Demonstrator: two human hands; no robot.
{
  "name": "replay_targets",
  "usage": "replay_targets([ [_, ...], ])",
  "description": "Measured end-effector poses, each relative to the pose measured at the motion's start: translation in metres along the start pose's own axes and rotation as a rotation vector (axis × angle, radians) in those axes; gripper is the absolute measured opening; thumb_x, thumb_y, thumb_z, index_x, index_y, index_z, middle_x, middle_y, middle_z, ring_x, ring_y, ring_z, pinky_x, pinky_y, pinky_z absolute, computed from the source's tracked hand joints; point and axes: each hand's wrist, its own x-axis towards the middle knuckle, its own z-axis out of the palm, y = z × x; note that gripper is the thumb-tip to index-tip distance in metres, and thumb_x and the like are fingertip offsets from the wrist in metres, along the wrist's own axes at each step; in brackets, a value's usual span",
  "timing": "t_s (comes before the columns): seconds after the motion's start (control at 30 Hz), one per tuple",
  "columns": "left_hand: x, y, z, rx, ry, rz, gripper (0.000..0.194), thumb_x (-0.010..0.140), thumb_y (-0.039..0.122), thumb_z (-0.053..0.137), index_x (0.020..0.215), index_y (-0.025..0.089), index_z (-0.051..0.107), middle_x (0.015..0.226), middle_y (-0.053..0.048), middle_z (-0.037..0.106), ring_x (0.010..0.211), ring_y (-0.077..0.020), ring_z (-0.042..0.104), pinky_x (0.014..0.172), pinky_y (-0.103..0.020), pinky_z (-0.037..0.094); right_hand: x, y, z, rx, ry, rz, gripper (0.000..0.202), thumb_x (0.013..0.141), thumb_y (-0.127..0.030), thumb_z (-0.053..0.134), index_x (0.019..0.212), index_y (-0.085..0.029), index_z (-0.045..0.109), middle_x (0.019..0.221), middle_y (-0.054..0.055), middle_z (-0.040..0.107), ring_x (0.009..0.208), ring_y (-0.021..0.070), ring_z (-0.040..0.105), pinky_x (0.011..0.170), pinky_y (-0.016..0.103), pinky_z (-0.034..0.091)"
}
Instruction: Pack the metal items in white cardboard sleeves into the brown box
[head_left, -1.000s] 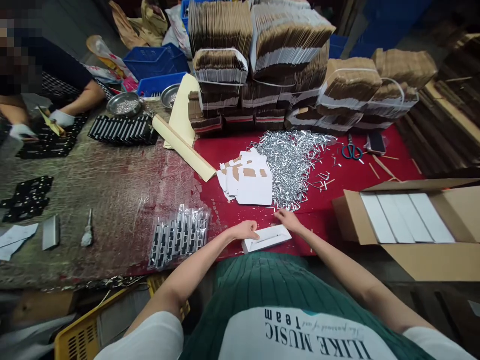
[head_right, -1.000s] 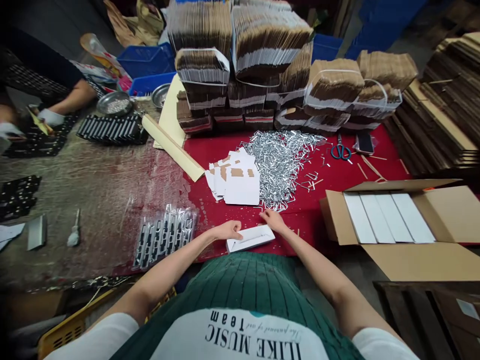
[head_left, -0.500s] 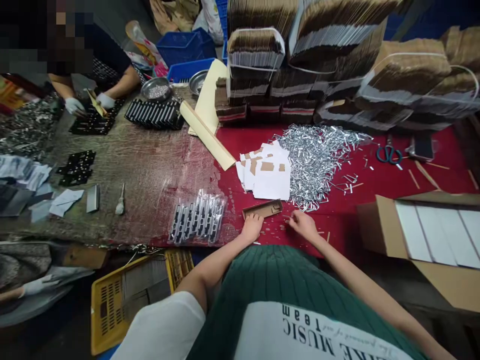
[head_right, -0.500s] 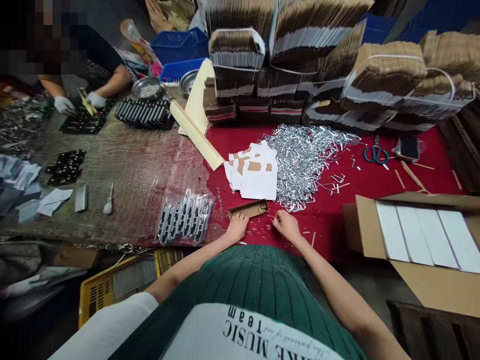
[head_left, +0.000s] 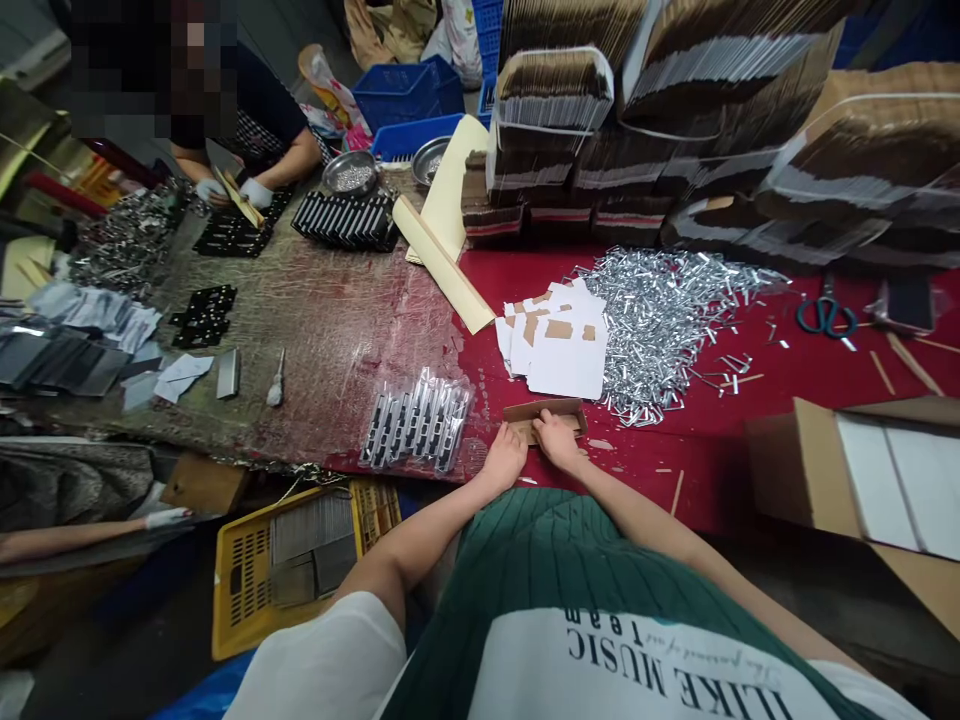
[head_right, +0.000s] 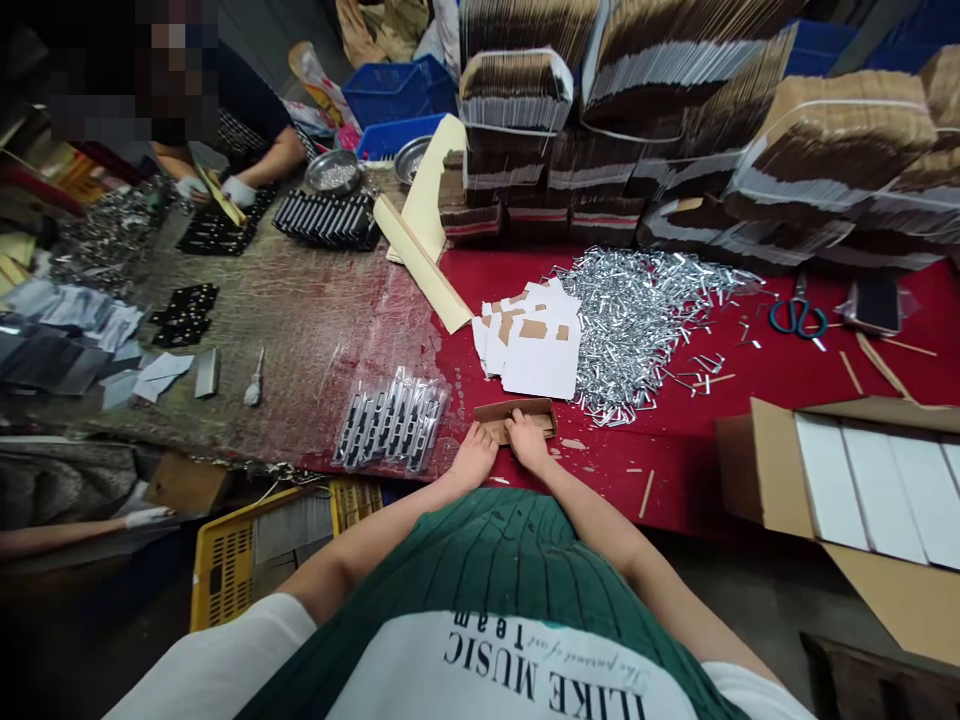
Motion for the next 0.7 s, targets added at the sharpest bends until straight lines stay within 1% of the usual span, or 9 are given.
replay_targets([
  [0.13,0.010,0.004,0.001,-0.014,-0.055,0.155,0.024,0.085,0.018,0.046,0.093,0.008,0.067,0.100,-0.018,0.066,0.113,-0.0262,0.050,0.109,-0.050,0.020,-0.017,0.007,0.011,0.043,0.065,0.119,0.028,0.094,-0.025,0.032,0.102,-0.017,0.057,0.112,0.012,0.051,0.092,0.0210,0.052,0.073,0.029,0.040],
  [0.23,0.017,0.008,-0.006,-0.017,-0.096,0.214,0.023,0.084,0.021,0.049,0.086,0.009,0.068,0.093,-0.016,0.067,0.108,-0.0257,0.053,0.108,-0.050,0.021,-0.025,0.015,0.014,0.107,0.067,0.164,0.028,0.093,-0.022,0.033,0.109,-0.015,0.055,0.112,0.013,0.051,0.092,0.0203,0.054,0.073,0.028,0.040],
  [0.37,0.010,0.001,-0.027,-0.187,0.026,0.241,0.021,0.082,0.023,0.051,0.096,0.016,0.066,0.120,-0.012,0.058,0.124,-0.0261,0.040,0.107,-0.050,0.022,-0.035,0.029,0.014,0.286,0.053,0.157,0.026,0.091,-0.026,0.038,0.104,-0.015,0.058,0.109,0.012,0.054,0.089,0.0191,0.056,0.075,0.028,0.040],
  [0.43,0.000,-0.015,-0.037,-0.251,0.120,0.029,0.029,0.082,0.021,0.049,0.108,0.019,0.061,0.132,-0.011,0.049,0.128,-0.0261,0.034,0.106,-0.049,0.024,-0.040,0.034,0.014,0.376,0.128,0.210,0.027,0.091,-0.027,0.038,0.106,-0.015,0.056,0.107,0.011,0.055,0.091,0.0191,0.055,0.077,0.028,0.041],
  [0.5,-0.012,-0.037,-0.041,-0.227,0.175,-0.386,0.036,0.084,0.022,0.046,0.119,0.017,0.055,0.138,-0.015,0.042,0.130,-0.0294,0.032,0.104,-0.052,0.026,-0.043,0.035,0.014,0.394,0.181,0.254,0.029,0.089,-0.026,0.039,0.111,-0.014,0.053,0.105,0.012,0.056,0.094,0.0204,0.054,0.079,0.029,0.040],
  [0.57,-0.024,-0.055,-0.038,-0.153,0.148,-0.752,0.043,0.085,0.027,0.044,0.126,0.014,0.050,0.142,-0.020,0.034,0.132,-0.0359,0.027,0.101,-0.058,0.025,-0.044,0.033,0.013,0.345,0.174,0.248,0.027,0.087,-0.025,0.041,0.105,-0.013,0.056,0.100,0.012,0.056,0.093,0.0214,0.052,0.079,0.030,0.039],
  [0.6,-0.030,-0.060,-0.034,-0.119,0.109,-0.839,0.047,0.085,0.030,0.045,0.129,0.013,0.047,0.144,-0.021,0.030,0.133,-0.0384,0.023,0.100,-0.061,0.024,-0.046,0.032,0.012,0.314,0.175,0.229,0.024,0.087,-0.024,0.041,0.099,-0.014,0.059,0.097,0.011,0.056,0.091,0.0214,0.052,0.078,0.030,0.039],
  [0.63,-0.035,-0.061,-0.029,-0.097,0.062,-0.849,0.050,0.085,0.032,0.046,0.131,0.014,0.045,0.146,-0.021,0.028,0.134,-0.0398,0.020,0.099,-0.063,0.022,-0.048,0.032,0.010,0.289,0.196,0.215,0.023,0.087,-0.024,0.039,0.092,-0.015,0.060,0.094,0.011,0.055,0.089,0.0209,0.052,0.078,0.030,0.038],
  [0.7,-0.044,-0.053,-0.020,-0.100,-0.030,-0.700,0.050,0.083,0.032,0.050,0.131,0.019,0.047,0.148,-0.018,0.026,0.136,-0.0387,0.015,0.102,-0.063,0.018,-0.056,0.036,0.006,0.272,0.301,0.243,0.025,0.089,-0.027,0.036,0.085,-0.016,0.059,0.091,0.009,0.054,0.087,0.0203,0.051,0.077,0.030,0.038],
])
